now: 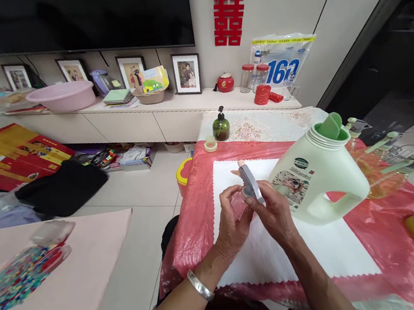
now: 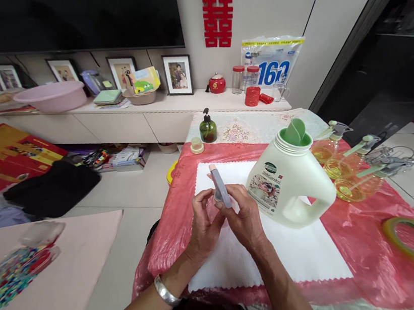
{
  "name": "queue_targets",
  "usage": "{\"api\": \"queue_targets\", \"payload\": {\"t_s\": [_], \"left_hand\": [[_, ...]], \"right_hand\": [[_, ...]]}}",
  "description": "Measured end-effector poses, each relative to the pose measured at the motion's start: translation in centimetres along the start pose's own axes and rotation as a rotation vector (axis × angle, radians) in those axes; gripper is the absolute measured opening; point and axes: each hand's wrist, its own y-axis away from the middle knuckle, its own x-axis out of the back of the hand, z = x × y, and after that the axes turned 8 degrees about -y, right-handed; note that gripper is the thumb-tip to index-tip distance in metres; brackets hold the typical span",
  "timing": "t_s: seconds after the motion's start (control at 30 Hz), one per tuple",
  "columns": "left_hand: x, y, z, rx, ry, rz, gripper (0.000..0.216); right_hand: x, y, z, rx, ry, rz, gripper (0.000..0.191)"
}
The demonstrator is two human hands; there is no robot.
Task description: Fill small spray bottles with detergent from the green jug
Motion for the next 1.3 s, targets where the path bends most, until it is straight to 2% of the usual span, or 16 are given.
{"api": "queue_targets", "payload": {"t_s": [0.27,0.4,0.73,0.93,1.3], "left_hand": [[0.3,0.0,-0.1,-0.115,0.025,-0.009,0.041],[0.4,0.1,-0.5,-0.119,0.001,-0.001,0.041],[0.4,0.3,-0.4,-0.097,0.007,0.001,0.037],[0.5,0.2,0.0,-0.109,-0.002,0.015,0.036],[0.5,0.0,0.0,-0.118,-0.049,0.003,0.038]], "right_hand": [[-0.9,0.0,0.1,-0.033,0.121,0.139,0.016],[-1.5,0.0,-0.3,-0.037,0.167,0.184,0.016],[-2.2,0.6,-0.4,-0.006,0.184,0.189,0.018],[-1.8,0.8,-0.4,-0.014,0.123,0.122,0.024],[-1.4,0.3,-0.3,0.02,0.094,0.137,0.017]]}}
